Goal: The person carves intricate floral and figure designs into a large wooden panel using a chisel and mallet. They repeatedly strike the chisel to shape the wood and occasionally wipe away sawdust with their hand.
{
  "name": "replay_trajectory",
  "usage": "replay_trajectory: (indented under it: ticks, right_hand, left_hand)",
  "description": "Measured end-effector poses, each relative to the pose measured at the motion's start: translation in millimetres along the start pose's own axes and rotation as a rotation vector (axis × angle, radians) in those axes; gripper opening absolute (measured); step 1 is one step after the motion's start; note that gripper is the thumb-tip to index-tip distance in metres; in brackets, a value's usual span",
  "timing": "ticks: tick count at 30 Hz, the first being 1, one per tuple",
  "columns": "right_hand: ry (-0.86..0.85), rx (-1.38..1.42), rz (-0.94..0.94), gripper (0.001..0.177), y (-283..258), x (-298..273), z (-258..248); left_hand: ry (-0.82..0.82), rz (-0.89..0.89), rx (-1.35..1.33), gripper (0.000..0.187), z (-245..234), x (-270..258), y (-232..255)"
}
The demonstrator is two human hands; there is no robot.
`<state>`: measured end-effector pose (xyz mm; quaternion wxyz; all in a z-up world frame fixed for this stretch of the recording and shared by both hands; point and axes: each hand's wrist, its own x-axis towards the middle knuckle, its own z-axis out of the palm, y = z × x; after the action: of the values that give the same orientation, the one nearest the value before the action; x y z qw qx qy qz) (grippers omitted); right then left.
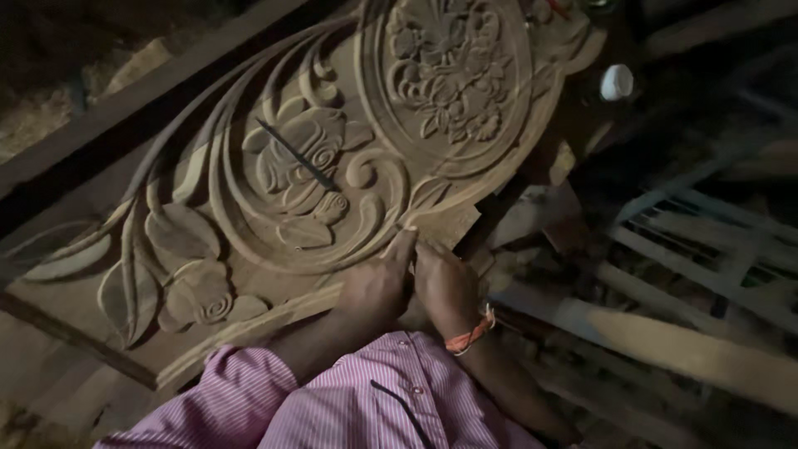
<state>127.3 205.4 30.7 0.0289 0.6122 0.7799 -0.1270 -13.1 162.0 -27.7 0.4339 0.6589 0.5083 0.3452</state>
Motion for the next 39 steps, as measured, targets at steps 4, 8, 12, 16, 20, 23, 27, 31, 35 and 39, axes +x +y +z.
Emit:
replay_trajectory:
  ticks: [4,8,12,16,20,23,27,31,35,39]
  right_hand:
    - [-0.009,0.114,-0.006,0.013,-1.3,0.9,-6.3]
    - [0.086,0.216,-0.096,0.019,-5.9,-3.1,-6.5]
    - [0.027,0.115,-0.006,0.019,-8.8,-2.6,-9.4]
    - [0.023,0.246,0.111,0.017,-9.9,9.6,-14.0]
    - [0.038,0.178,0.159,0.017,-8.6,14.9,-14.9]
    - [0.077,0.256,0.101,0.022,-11.5,11.8,-10.1]
    - [-0.003,0.205,0.053,0.019,-11.6,-5.3,-6.7]
    - [0.056,0.285,-0.027,0.021,-8.1,-5.5,-12.9]
    - [-0.057,0.202,0.336,0.031,-9.2,7.6,-12.0]
    - [0.103,0.091,-0.031,0.013,-9.2,12.0,-7.7]
  left_hand:
    - [-0.191,-0.121,0.202,0.087,4.2,12.0,3.3]
    - [-0.015,-0.018,0.209,0.088,16.3,9.3,-1.1]
    - [-0.050,-0.020,0.145,0.093,11.8,-10.0,-11.1]
    - [-0.051,-0.010,0.254,0.092,16.6,7.1,-14.1]
    - [0.074,0.043,0.387,0.082,34.5,31.9,-11.4]
    - [0.048,0.039,0.414,0.083,32.4,23.9,-15.0]
    - [-0.073,0.011,0.319,0.088,19.2,0.5,-15.8]
    - [-0.050,0.023,0.266,0.093,14.1,-4.7,-9.8]
    - [-0.061,-0.067,0.294,0.080,27.6,29.8,-15.3]
    - [0.211,0.050,0.196,0.082,32.8,30.1,-23.1]
